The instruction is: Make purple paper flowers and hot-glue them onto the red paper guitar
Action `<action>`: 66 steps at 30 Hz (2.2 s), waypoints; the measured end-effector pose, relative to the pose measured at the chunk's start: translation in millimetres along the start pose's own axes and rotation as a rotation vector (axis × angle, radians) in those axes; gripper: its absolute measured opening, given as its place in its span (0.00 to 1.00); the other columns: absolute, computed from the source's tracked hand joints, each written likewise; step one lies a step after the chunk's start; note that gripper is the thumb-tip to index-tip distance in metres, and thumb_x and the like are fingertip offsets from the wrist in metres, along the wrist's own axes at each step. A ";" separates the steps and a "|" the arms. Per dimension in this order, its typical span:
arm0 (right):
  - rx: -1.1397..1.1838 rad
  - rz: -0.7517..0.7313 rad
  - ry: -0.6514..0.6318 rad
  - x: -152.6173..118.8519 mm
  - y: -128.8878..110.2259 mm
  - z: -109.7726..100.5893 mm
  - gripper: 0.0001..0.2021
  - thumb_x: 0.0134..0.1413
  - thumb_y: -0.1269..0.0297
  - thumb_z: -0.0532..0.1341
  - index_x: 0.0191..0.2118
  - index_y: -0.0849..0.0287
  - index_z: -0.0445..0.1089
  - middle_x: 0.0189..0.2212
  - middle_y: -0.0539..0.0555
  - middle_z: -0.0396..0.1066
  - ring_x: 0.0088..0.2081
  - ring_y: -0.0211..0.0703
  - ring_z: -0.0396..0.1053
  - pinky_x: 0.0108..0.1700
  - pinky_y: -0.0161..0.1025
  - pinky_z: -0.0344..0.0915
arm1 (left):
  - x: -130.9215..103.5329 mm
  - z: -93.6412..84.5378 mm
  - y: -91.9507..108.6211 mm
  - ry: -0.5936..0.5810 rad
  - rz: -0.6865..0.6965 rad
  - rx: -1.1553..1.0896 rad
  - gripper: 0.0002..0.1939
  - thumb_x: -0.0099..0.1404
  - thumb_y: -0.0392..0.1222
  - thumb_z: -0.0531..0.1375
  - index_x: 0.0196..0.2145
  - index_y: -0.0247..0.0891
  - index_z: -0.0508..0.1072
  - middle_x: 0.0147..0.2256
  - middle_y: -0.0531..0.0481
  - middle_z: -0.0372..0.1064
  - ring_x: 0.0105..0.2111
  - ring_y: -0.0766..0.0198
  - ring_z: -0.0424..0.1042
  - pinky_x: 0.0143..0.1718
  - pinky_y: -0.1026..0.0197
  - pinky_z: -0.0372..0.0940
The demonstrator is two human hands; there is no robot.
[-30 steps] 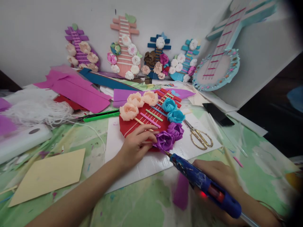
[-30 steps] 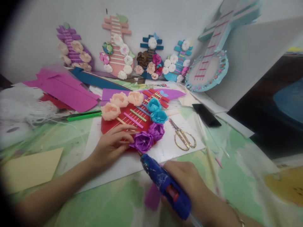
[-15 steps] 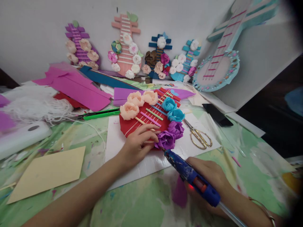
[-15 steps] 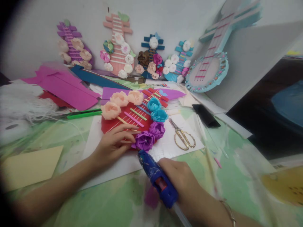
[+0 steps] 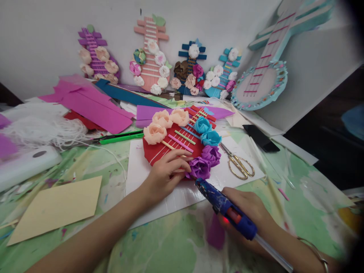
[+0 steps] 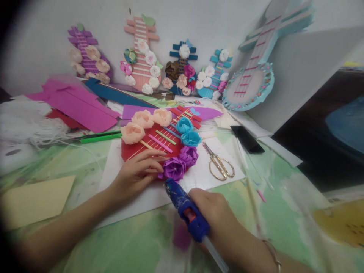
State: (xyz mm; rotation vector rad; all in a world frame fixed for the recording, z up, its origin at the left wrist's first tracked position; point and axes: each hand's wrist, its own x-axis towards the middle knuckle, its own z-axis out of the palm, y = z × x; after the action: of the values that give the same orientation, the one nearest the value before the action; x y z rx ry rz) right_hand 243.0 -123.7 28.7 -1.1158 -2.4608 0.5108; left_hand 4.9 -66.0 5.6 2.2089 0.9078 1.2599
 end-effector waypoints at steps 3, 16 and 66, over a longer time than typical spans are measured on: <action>-0.006 0.030 -0.021 -1.3 1.1 0.2 0.04 0.51 0.65 0.55 0.30 0.57 0.58 0.23 0.49 0.63 0.22 0.37 0.59 0.25 0.35 0.51 | 0.2 0.1 0.0 -0.004 0.001 -0.006 0.11 0.59 0.24 0.54 0.33 0.36 0.71 0.47 0.43 0.66 0.46 0.61 0.72 0.44 0.57 0.71; -0.010 0.068 -0.057 -0.9 1.8 -2.1 0.05 0.52 0.63 0.55 0.29 0.57 0.59 0.22 0.48 0.65 0.22 0.34 0.59 0.24 0.32 0.50 | -1.4 0.3 0.2 0.003 -0.037 -0.010 0.09 0.60 0.26 0.56 0.33 0.36 0.72 0.49 0.42 0.64 0.48 0.60 0.70 0.46 0.57 0.70; 0.036 0.044 0.040 -4.3 -5.8 -11.3 0.04 0.53 0.67 0.53 0.29 0.56 0.59 0.21 0.50 0.64 0.21 0.36 0.59 0.22 0.34 0.52 | -3.1 1.1 3.1 0.025 -0.094 -0.086 0.05 0.61 0.31 0.58 0.35 0.36 0.72 0.49 0.42 0.63 0.47 0.60 0.71 0.38 0.61 0.75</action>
State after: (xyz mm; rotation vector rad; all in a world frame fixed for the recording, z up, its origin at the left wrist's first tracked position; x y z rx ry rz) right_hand 247.4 -128.7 40.3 -1.1572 -2.3877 0.5392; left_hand 5.7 -70.5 5.2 2.0643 0.9372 1.2614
